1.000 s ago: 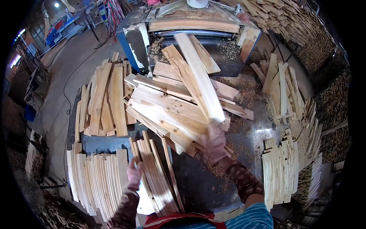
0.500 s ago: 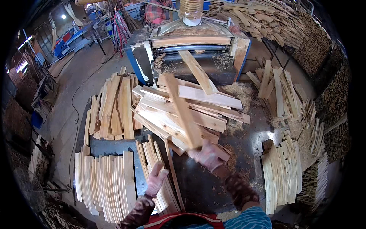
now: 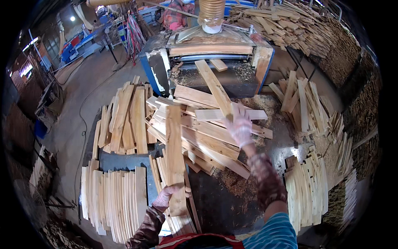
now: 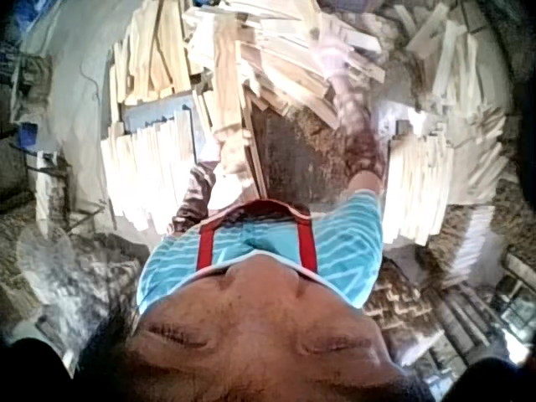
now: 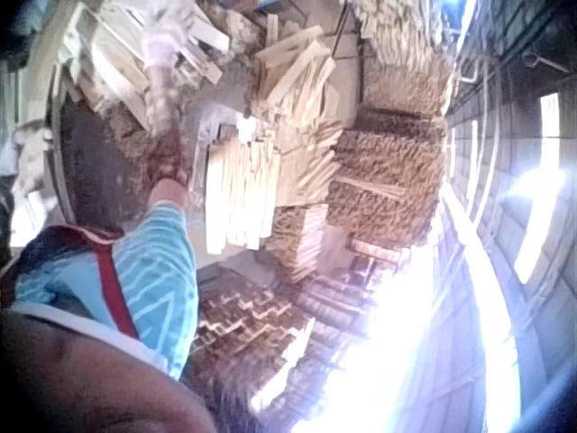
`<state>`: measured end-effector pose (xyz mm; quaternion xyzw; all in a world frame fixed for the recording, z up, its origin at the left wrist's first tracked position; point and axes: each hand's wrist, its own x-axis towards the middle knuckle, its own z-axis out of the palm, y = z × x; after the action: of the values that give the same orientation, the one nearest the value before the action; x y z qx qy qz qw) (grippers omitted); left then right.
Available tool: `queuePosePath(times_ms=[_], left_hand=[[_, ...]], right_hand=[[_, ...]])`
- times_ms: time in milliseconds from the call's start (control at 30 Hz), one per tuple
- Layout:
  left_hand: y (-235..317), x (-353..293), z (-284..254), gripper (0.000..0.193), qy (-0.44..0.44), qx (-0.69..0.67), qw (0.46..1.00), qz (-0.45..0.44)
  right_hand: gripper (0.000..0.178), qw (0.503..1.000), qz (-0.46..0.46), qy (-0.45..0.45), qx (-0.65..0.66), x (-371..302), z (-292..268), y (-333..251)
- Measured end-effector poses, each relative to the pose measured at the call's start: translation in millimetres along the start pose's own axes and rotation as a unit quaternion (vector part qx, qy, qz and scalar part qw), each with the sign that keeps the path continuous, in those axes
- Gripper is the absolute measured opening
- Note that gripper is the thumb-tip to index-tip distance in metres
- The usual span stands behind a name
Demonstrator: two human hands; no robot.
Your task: The person repeatedly picks up wooden planks from a pile on a metal table, inspects them, and places them into a neat stack. The person also moves a large stack of planks to a storage area and returns to continue sorting.
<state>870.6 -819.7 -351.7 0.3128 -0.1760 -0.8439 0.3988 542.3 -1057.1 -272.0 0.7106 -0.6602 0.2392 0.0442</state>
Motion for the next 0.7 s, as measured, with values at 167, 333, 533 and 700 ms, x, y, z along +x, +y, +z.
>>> queuePosePath(times_ms=[167,333,533,700], left_hand=[[-11,30,-8,0.075,-0.034,-0.162,0.986,-0.023],[-16,30,-8,0.080,0.027,-0.176,0.984,-0.003],[-3,39,-15,0.075,0.019,-0.171,0.984,-0.038],[-1,39,-8,0.072,0.020,-0.170,0.985,-0.022]], right_hand=[[0.085,0.980,0.102,-0.172,-0.007,39,44,3],[0.086,0.935,0.110,-0.139,0.307,-87,73,-12],[0.087,0.945,0.084,-0.199,0.245,-331,0,-6],[0.088,0.901,0.126,-0.370,0.190,-477,-78,21]])
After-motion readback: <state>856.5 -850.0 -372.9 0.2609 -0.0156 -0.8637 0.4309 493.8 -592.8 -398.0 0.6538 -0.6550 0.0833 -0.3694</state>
